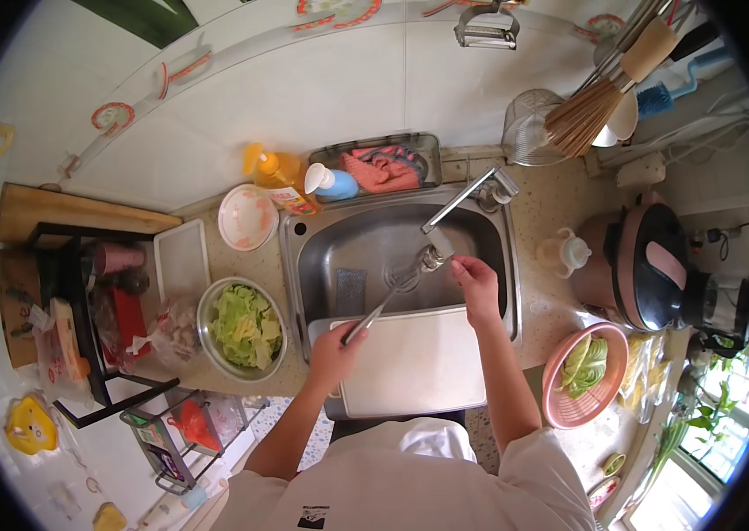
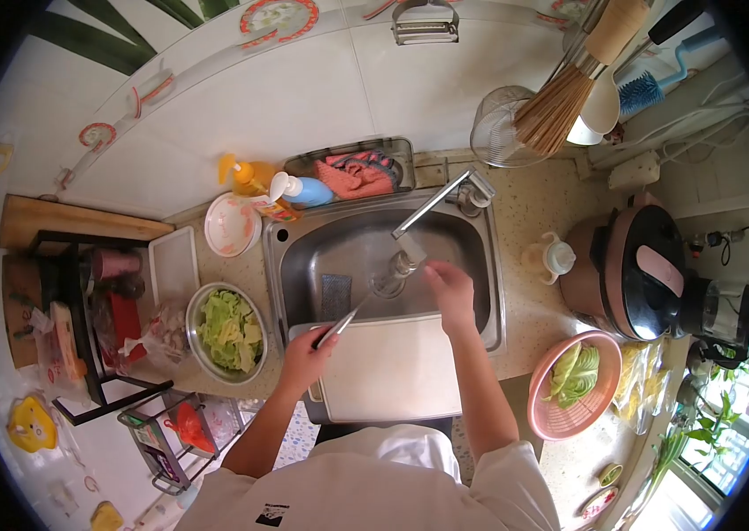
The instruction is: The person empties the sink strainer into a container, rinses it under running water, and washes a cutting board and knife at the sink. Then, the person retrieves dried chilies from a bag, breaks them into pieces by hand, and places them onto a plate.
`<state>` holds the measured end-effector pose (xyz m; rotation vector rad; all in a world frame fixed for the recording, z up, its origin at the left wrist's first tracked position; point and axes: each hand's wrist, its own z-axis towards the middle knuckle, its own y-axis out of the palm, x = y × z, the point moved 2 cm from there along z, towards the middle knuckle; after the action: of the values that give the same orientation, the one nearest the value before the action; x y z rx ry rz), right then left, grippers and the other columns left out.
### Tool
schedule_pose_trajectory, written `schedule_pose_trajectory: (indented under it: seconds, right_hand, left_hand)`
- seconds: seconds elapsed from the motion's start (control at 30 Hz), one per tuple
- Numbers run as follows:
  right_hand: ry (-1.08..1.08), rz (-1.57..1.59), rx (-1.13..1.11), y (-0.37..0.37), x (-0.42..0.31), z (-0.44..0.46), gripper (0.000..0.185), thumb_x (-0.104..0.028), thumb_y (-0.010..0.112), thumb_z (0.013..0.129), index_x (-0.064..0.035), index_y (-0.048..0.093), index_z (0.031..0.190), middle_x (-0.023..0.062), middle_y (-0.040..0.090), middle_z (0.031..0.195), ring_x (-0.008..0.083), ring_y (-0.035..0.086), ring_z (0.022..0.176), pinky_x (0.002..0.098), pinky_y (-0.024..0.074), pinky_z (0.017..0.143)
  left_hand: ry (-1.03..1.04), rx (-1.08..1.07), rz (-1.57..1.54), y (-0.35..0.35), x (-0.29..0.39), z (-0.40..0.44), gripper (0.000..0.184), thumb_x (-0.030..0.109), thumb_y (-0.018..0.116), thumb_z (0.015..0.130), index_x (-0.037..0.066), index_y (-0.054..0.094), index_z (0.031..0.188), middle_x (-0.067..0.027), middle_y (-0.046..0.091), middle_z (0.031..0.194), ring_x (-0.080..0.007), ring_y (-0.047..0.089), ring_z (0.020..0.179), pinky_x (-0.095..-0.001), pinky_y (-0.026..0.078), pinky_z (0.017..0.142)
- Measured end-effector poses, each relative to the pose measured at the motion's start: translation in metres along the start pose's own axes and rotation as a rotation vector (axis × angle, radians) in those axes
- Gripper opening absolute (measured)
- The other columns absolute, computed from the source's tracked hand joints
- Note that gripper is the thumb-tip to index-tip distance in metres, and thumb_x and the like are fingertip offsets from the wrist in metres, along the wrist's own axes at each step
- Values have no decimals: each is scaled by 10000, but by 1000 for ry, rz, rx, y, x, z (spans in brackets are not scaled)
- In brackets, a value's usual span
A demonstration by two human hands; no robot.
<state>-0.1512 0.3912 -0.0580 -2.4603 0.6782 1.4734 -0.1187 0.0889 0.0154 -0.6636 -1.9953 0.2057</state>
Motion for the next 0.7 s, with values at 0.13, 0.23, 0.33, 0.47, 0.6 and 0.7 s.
schedule_pose_trajectory:
  seconds: [0.13, 0.23, 0.33, 0.47, 0.6, 0.7]
  right_hand:
    - [-63, -137, -13, 12, 24, 1, 128, -78, 731, 909, -13, 694, 1013, -10, 645, 822, 60, 547, 711, 219, 402, 615]
    - [83, -37, -7, 22, 33, 3, 79, -75, 702, 917, -29, 680, 977, -11, 639, 816, 72, 559, 699, 217, 388, 600]
    - [228, 224, -202, 25, 41, 4, 120, -112, 647, 953, -38, 667, 1045, -1, 665, 888, 112, 606, 788, 252, 427, 674]
    - [355, 517, -261, 36, 23, -17, 307, -166, 611, 968, -17, 609, 1237, 13, 661, 1031, 138, 594, 943, 305, 463, 797]
    - [260, 612, -78, 30, 7, -34, 329, -174, 593, 984, -11, 605, 1269, 46, 669, 1076, 167, 606, 994, 327, 485, 850]
    - [86, 72, 42, 15, 38, -46, 275, -189, 604, 982, -39, 665, 1205, 51, 703, 1027, 144, 618, 888, 297, 481, 764]
  left_hand:
    - [-437, -138, -605, -15, -15, -13, 423, 423, 522, 1041, 54, 696, 1151, 18, 548, 661, -63, 408, 426, -269, 385, 453]
    - [-511, -146, -774, -21, -20, -17, 482, 467, 460, 1053, 56, 689, 1159, 35, 532, 654, -49, 371, 417, -260, 358, 444]
    - [-547, -156, -849, -24, -27, -18, 494, 481, 436, 1058, 65, 682, 1159, 44, 527, 650, -53, 350, 416, -257, 345, 452]
    - [-548, -164, -888, -21, -25, -20, 486, 476, 432, 1061, 68, 682, 1145, 53, 521, 644, -59, 330, 417, -255, 342, 466]
    - [-559, -185, -833, -13, -28, -15, 498, 491, 399, 1069, 74, 638, 1201, 35, 514, 659, -62, 360, 424, -264, 341, 458]
    - [-548, -173, -728, 1, -25, -7, 511, 498, 365, 1076, 80, 653, 1137, 2, 563, 652, -81, 375, 406, -274, 369, 449]
